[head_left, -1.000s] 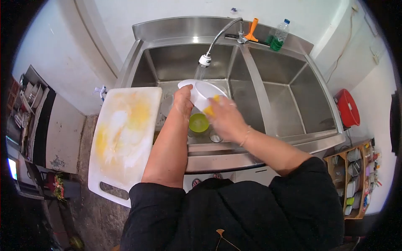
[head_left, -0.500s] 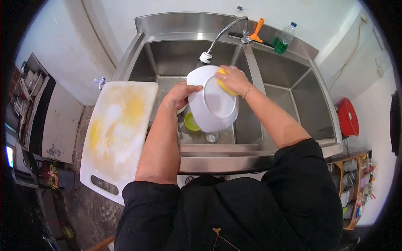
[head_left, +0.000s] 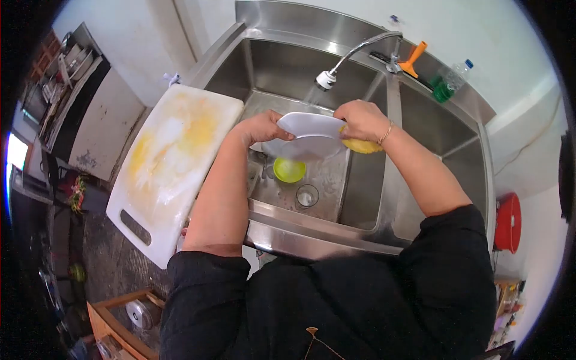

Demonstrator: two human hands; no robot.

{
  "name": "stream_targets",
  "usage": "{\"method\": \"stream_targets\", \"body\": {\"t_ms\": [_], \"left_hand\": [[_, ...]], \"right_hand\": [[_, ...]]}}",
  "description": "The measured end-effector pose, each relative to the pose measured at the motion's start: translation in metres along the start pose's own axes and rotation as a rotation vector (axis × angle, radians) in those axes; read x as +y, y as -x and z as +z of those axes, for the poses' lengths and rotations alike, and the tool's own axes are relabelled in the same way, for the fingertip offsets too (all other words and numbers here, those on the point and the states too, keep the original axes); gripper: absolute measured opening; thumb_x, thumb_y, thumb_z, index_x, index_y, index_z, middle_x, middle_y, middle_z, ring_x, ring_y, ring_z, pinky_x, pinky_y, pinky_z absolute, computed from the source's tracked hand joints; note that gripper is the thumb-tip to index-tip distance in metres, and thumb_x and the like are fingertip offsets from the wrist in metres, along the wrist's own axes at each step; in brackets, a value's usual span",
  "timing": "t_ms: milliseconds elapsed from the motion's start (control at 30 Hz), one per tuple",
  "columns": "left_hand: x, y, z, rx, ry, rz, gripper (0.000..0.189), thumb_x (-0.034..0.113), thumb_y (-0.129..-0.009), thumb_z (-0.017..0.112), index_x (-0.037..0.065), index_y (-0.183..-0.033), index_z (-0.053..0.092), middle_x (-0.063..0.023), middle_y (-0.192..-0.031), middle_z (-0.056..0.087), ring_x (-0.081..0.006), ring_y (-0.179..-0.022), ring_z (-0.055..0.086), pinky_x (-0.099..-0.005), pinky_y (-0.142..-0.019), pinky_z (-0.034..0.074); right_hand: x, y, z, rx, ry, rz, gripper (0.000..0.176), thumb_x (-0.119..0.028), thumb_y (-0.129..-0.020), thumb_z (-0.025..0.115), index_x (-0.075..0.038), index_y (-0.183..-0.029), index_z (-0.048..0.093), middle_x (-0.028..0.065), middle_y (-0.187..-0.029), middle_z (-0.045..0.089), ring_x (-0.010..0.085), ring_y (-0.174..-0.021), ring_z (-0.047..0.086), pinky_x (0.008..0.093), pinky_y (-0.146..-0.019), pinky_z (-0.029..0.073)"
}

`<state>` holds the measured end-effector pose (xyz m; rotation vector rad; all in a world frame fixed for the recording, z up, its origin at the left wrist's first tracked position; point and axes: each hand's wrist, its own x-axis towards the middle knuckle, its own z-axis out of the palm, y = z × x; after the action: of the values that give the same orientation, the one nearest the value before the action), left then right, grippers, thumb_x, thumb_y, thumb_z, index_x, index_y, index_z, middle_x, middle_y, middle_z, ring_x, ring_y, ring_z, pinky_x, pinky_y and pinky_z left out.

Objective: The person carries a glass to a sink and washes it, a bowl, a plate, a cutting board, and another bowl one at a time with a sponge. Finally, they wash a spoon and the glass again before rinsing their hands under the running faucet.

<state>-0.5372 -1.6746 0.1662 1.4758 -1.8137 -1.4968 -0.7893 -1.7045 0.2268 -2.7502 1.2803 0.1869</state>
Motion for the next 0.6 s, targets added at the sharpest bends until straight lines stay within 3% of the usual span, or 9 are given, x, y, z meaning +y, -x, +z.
{"method": "stream_targets", "body": {"t_ms": [33,133,333,433,600], "left_hand": [[-0.012,-0.01,-0.001,0.024,0.064,-0.067,0.025,0.01,-0.069,0.073,0.006,-0.093,0.068,-0.0021,-0.083,0.068,-0.0134,-0.077,0.06,-0.0287,-0.074,0.045],[-0.017,-0.015,0.002,0.227,-0.066,0.093,0.027,0.011,-0.068,0.074,0.002,-0.092,0.067,-0.0071,-0.083,0.068,-0.0152,-0.076,0.061,-0.0288,-0.074,0.045],[-0.032,-0.029,0.02,0.688,-0.423,0.103,0.045,0.001,-0.068,0.061,-0.001,-0.113,0.056,-0.0236,-0.101,0.061,-0.0365,-0.099,0.057,-0.0389,-0.085,0.046],[-0.024,-0.031,0.018,0.706,-0.431,0.056,0.051,-0.003,-0.069,0.054,-0.005,-0.12,0.048,-0.0271,-0.108,0.057,-0.0385,-0.103,0.054,-0.0413,-0.089,0.044],[-0.018,-0.027,0.009,0.654,-0.425,-0.038,0.053,-0.004,-0.068,0.049,-0.005,-0.121,0.049,-0.0288,-0.109,0.056,-0.0364,-0.105,0.054,-0.0384,-0.092,0.041]], "right_hand": [[0.004,-0.002,0.011,0.11,0.023,-0.081,0.024,-0.016,-0.065,0.064,-0.011,-0.089,0.065,0.0115,-0.084,0.064,0.0314,-0.082,0.061,0.0426,-0.072,0.05],[0.002,-0.004,0.019,0.311,0.085,-0.127,0.02,-0.011,-0.07,0.058,-0.012,-0.089,0.064,0.0107,-0.088,0.061,0.033,-0.084,0.059,0.0432,-0.07,0.05],[-0.008,-0.034,0.058,0.362,0.155,-0.123,0.014,-0.011,-0.072,0.055,-0.009,-0.083,0.062,0.0122,-0.087,0.056,0.0326,-0.081,0.058,0.0418,-0.066,0.05],[-0.017,-0.055,0.086,0.324,0.144,-0.159,0.013,-0.011,-0.073,0.054,-0.009,-0.083,0.063,0.0133,-0.088,0.056,0.0308,-0.081,0.059,0.0407,-0.065,0.051],[-0.037,-0.09,0.116,0.346,0.116,-0.19,0.013,-0.013,-0.074,0.056,-0.007,-0.082,0.063,0.015,-0.088,0.054,0.0306,-0.081,0.058,0.0393,-0.063,0.051]]}}
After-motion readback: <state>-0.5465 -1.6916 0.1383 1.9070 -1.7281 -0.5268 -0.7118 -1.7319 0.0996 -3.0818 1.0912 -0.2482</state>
